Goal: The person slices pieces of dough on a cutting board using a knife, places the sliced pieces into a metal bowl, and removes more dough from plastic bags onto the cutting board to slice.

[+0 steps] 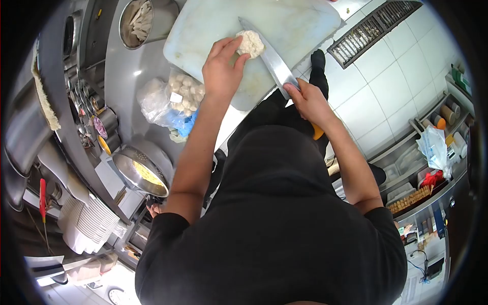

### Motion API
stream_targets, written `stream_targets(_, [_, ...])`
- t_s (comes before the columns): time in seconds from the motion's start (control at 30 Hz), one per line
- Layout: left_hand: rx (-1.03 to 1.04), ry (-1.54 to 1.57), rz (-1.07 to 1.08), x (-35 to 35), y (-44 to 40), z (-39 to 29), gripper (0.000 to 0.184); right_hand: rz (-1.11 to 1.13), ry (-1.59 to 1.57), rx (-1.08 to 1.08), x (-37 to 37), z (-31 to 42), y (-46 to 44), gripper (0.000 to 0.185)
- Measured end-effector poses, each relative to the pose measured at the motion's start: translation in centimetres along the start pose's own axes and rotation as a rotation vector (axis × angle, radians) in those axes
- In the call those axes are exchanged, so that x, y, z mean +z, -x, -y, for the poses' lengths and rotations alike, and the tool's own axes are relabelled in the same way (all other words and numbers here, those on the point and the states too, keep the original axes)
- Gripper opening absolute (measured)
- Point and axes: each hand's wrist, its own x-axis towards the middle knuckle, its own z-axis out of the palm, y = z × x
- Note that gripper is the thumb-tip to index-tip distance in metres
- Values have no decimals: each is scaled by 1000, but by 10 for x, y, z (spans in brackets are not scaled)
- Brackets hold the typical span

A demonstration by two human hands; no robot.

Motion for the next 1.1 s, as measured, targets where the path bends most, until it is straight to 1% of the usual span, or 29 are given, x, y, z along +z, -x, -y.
stream_targets(0.03, [-5, 3, -26, 3, 2, 2, 44, -16, 0, -18, -2, -3, 3, 51])
stream_targets(0.1, [-25, 16, -74, 12, 8, 5, 43, 1, -1, 21, -4, -9, 14, 50])
stream_targets(0.2, [21, 22, -99, 12, 9, 7, 40, 12, -1, 41, -3, -11, 17, 50])
stream_targets(0.33, [11, 46, -43, 4, 5, 11, 39, 9, 76, 59, 0, 1, 10, 50])
stream_targets(0.43, [-11, 81, -30, 3, 5, 9, 40, -112, 240, -141, 10, 0, -1, 50])
stream_targets(0.53, [-24, 96, -37, 6, 8, 12, 40, -110, 182, -114, 19, 5, -5, 49])
stream_targets(0.73, [-42, 75, -110, 14, 14, 9, 40, -109, 256, -113, 15, 6, 6, 46])
stream_targets(0.83, [-20, 59, -131, 18, 11, 12, 40, -110, 253, -129, 15, 0, 16, 45])
stream_targets(0.9, [0, 61, -120, 16, 13, 15, 40, -126, 298, -167, 16, -2, 17, 44])
stream_targets(1.0, [-57, 136, -91, 13, 12, 16, 39, -173, 339, -238, 18, -2, 6, 42])
stream_targets(1.07, [-43, 149, -123, 14, 13, 17, 38, -212, 387, -281, 25, 2, 2, 41])
stream_targets(1.1, [-37, 159, -138, 15, 14, 17, 38, -226, 416, -270, 27, 3, 2, 40])
